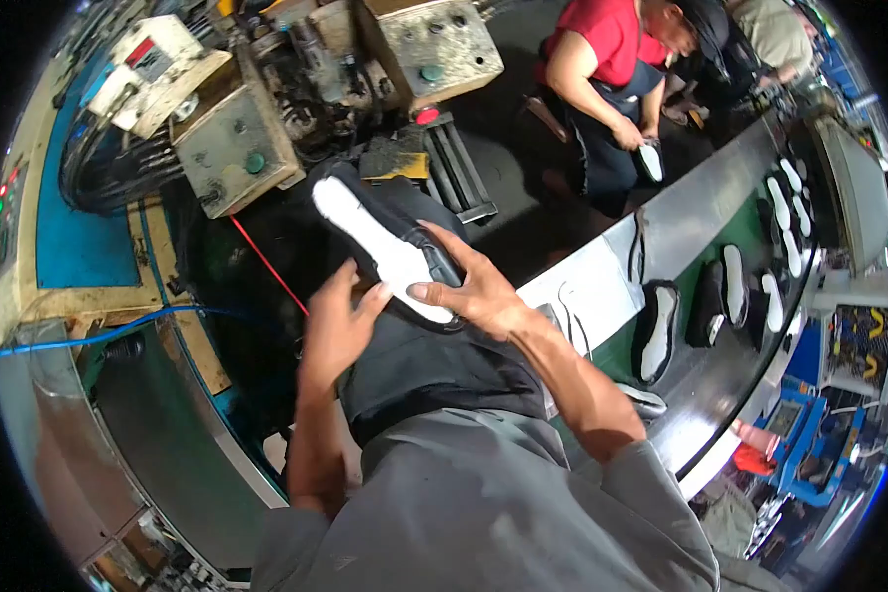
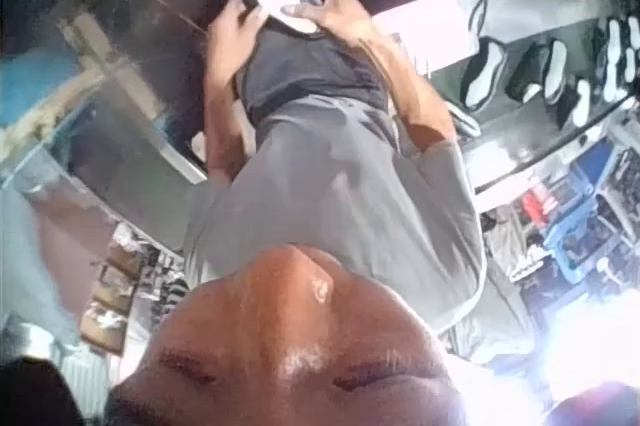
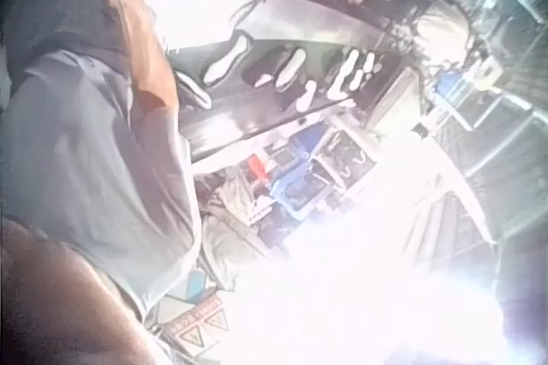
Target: Assembling shoe components and using industrial machinery on a production line.
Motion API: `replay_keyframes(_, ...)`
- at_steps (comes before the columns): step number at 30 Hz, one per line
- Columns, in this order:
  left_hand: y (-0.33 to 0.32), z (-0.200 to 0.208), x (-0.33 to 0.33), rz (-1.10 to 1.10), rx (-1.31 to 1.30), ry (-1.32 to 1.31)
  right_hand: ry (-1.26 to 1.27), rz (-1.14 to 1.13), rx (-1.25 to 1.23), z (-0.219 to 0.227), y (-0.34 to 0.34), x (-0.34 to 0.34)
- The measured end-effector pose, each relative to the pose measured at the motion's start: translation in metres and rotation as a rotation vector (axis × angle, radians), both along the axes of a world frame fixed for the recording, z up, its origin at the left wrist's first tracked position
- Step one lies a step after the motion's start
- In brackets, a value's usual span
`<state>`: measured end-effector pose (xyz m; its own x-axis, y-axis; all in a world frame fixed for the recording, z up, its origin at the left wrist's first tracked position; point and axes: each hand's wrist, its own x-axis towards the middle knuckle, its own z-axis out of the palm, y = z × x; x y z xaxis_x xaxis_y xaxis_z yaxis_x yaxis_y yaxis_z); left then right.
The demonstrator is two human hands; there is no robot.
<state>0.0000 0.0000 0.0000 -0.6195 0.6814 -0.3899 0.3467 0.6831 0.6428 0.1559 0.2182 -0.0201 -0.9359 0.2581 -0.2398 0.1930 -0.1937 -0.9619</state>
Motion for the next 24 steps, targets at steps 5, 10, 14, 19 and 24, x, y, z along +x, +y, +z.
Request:
replay_keyframes(5,0.072,0.041,0.008,-0.581,0.519,0.603,0.007,0.318,0.199,-0.008,0.070,0.032)
replay_keyframes(10,0.130,-0.068,-0.022,-0.590,0.124,-0.147,-0.090,-0.064,0.335,-0.067,0.113,0.061)
replay_keyframes(14,0.164,-0.065,-0.003,-0.563,0.099,-0.045,-0.522,-0.580,0.932,-0.204,0.114,0.224)
replay_keyframes(19,0.161,-0.068,-0.004,-0.789,0.258,0.203,-0.866,-0.588,1.173,-0.208,0.042,0.268)
replay_keyframes(24,0.172,-0.079,-0.002,-0.880,0.160,0.303,-0.731,-0.595,1.211,-0.227,0.064,0.269)
